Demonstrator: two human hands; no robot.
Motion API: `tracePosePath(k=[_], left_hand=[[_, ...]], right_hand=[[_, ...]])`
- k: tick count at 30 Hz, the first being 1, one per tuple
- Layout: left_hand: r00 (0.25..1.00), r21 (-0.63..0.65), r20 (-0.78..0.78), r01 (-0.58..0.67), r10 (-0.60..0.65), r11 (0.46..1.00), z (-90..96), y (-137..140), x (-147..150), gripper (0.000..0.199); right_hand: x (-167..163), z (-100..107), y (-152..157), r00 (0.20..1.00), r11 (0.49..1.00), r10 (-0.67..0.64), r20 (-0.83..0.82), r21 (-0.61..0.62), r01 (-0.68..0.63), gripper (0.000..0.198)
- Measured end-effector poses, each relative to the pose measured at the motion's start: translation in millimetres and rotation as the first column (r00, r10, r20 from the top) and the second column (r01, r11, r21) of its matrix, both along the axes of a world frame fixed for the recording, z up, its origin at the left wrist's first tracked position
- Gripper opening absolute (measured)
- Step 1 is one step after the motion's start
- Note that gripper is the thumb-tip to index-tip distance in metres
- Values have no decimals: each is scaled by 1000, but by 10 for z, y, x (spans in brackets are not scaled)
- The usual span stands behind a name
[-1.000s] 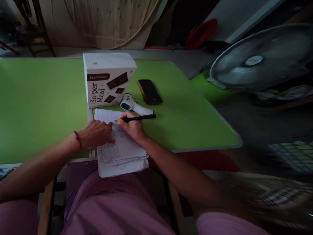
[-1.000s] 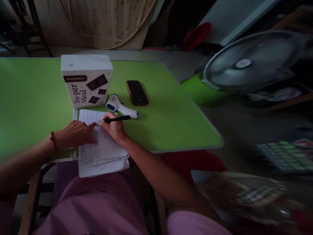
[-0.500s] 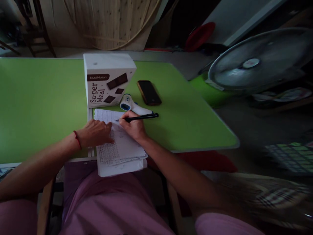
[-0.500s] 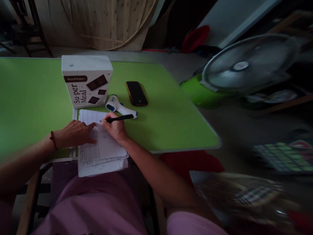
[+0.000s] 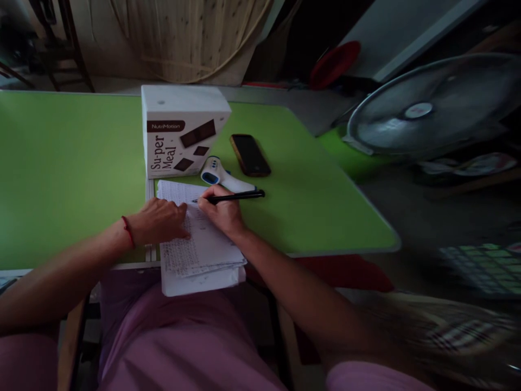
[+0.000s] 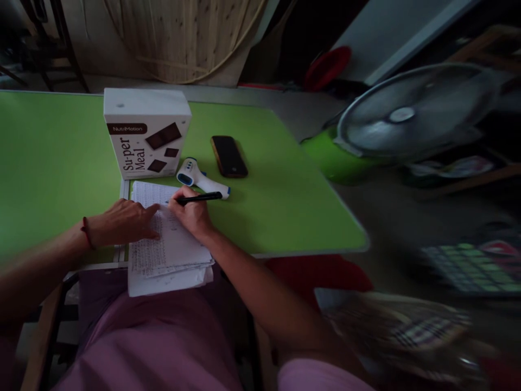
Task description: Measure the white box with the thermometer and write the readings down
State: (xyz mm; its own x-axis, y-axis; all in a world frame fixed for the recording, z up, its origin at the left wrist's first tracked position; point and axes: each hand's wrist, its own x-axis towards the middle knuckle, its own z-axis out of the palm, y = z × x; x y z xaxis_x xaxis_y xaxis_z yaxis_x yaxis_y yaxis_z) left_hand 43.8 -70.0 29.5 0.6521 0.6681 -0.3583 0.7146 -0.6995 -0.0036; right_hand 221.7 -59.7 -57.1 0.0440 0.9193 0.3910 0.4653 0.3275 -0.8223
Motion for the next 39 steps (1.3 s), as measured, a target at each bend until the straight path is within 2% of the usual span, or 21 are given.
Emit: tracePosePath(k=[5,14,34,39], left_hand=[[1000,-1,4,7,-7,1000,-5,4,-3,53],[1000,-9,20,-15,15,1000,-25,17,-15,54],[1000,-3,19,-3,3,1000,-29,19,-13,54],[999,1,37,1,-1,1000,-46,21,-23,54]], right_hand=[[2,8,-2,1000,1000,-7,-5,-25,7,8],[8,7,-3,999,1000,-6,-36,16,6,10],[-3,-2,5,1000,1000,-3,9,-5,3,8],[15,83,-51,999,999,-34,38,13,34,9]])
